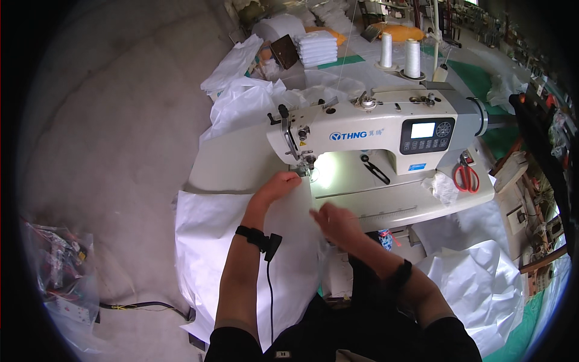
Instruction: Sewing white synthetic material using an industrial sewing machine.
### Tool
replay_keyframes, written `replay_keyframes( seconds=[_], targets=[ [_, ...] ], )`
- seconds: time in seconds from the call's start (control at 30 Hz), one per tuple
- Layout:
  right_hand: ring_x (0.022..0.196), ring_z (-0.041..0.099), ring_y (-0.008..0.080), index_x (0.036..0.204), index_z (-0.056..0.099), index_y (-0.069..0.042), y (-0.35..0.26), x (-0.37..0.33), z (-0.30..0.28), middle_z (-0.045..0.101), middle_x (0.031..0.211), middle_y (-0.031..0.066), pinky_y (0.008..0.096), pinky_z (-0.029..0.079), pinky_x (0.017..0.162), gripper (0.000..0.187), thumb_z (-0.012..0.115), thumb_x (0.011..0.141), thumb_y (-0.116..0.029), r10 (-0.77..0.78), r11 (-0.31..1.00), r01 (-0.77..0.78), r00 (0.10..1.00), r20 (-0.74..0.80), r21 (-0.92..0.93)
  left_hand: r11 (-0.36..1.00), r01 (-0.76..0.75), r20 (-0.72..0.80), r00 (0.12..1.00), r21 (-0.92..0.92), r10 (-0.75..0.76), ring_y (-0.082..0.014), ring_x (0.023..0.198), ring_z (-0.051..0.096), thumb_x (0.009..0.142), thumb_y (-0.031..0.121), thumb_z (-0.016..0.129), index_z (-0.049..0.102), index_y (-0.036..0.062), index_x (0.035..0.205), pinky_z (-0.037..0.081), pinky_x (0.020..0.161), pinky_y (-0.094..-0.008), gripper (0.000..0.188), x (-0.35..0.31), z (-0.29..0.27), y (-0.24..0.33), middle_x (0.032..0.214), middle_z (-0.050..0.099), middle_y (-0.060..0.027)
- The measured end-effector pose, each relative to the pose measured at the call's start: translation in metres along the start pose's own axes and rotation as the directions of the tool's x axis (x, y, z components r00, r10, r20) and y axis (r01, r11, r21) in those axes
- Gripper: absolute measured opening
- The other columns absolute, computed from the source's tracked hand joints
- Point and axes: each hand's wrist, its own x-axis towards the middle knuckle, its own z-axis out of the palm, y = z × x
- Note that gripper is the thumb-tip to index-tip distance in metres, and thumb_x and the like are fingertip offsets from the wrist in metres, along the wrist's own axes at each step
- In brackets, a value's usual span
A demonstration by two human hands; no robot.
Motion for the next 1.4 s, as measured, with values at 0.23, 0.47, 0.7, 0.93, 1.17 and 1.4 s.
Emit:
replay_keyframes(
  seconds=[0.23,0.47,0.7,0.93,1.17,1.4],
  targets=[
    [0.060,0.056,0.0128,0.089,0.059,-0.002,0.035,0.092,0.028,0.060,0.072,0.0026,0.0276,0.044,0.052,0.024,0.061,0.088,-0.025,0.090,0.130,-0.402,0.915,0.393,0.907,0.992,-0.038,0.053,0.998,-0.116,0.045,-0.0077,0.067,0.046,0.089,0.025,0.057,0.061,0.0015,0.084,0.041,0.062,-0.0269,0.025,0.006,0.011,0.000,0.070,0.053,0.0039],
    [0.044,0.042,0.0088,0.072,0.061,-0.006,0.031,0.104,0.037,0.049,0.057,-0.0025,0.0270,0.028,0.038,0.022,0.061,0.087,-0.023,0.212,0.559,-0.301,0.953,0.217,0.773,0.991,-0.057,0.074,0.996,0.123,0.048,-0.0092,0.067,0.046,0.087,0.031,0.060,0.058,-0.0007,0.078,0.042,0.061,-0.0296,0.033,0.009,0.002,0.002,0.068,0.054,-0.0014],
    [0.060,0.056,0.0274,0.074,0.059,0.001,0.033,0.110,0.059,0.057,0.064,0.0141,0.0394,0.044,0.058,0.023,0.057,0.082,-0.020,0.109,0.876,0.022,0.964,-0.244,0.481,0.996,-0.078,0.038,0.996,-0.050,0.080,-0.0088,0.069,0.046,0.088,0.031,0.057,0.059,0.0004,0.081,0.042,0.064,-0.0286,0.032,0.014,0.007,-0.009,0.071,0.055,-0.0004],
    [0.069,0.062,0.0285,0.084,0.059,0.002,0.031,0.110,0.066,0.061,0.073,0.0190,0.0383,0.047,0.066,0.018,0.054,0.081,-0.015,0.195,0.863,-0.022,0.936,-0.294,0.504,0.972,-0.098,0.037,0.995,0.211,0.093,-0.0110,0.071,0.049,0.089,0.021,0.052,0.059,-0.0021,0.087,0.043,0.067,-0.0289,0.024,0.021,0.014,-0.011,0.074,0.058,-0.0023],
    [0.070,0.063,0.0244,0.091,0.062,0.002,0.027,0.104,0.065,0.063,0.076,0.0170,0.0334,0.048,0.068,0.020,0.057,0.080,-0.014,0.178,0.803,0.069,0.920,-0.348,0.592,0.998,-0.014,-0.026,1.000,-0.066,0.013,-0.0081,0.069,0.048,0.085,0.020,0.059,0.063,0.0012,0.083,0.041,0.063,-0.0261,0.019,0.010,0.011,0.001,0.073,0.057,0.0003],
    [0.067,0.063,0.0241,0.085,0.062,0.001,0.023,0.103,0.062,0.063,0.072,0.0155,0.0341,0.047,0.065,0.020,0.058,0.083,-0.018,0.162,0.855,0.033,0.931,-0.327,0.518,0.979,-0.005,-0.037,0.999,-0.205,-0.002,-0.0041,0.070,0.046,0.085,0.019,0.061,0.064,0.0038,0.084,0.038,0.062,-0.0215,0.015,0.007,0.008,0.001,0.074,0.054,0.0056]
  ],
)
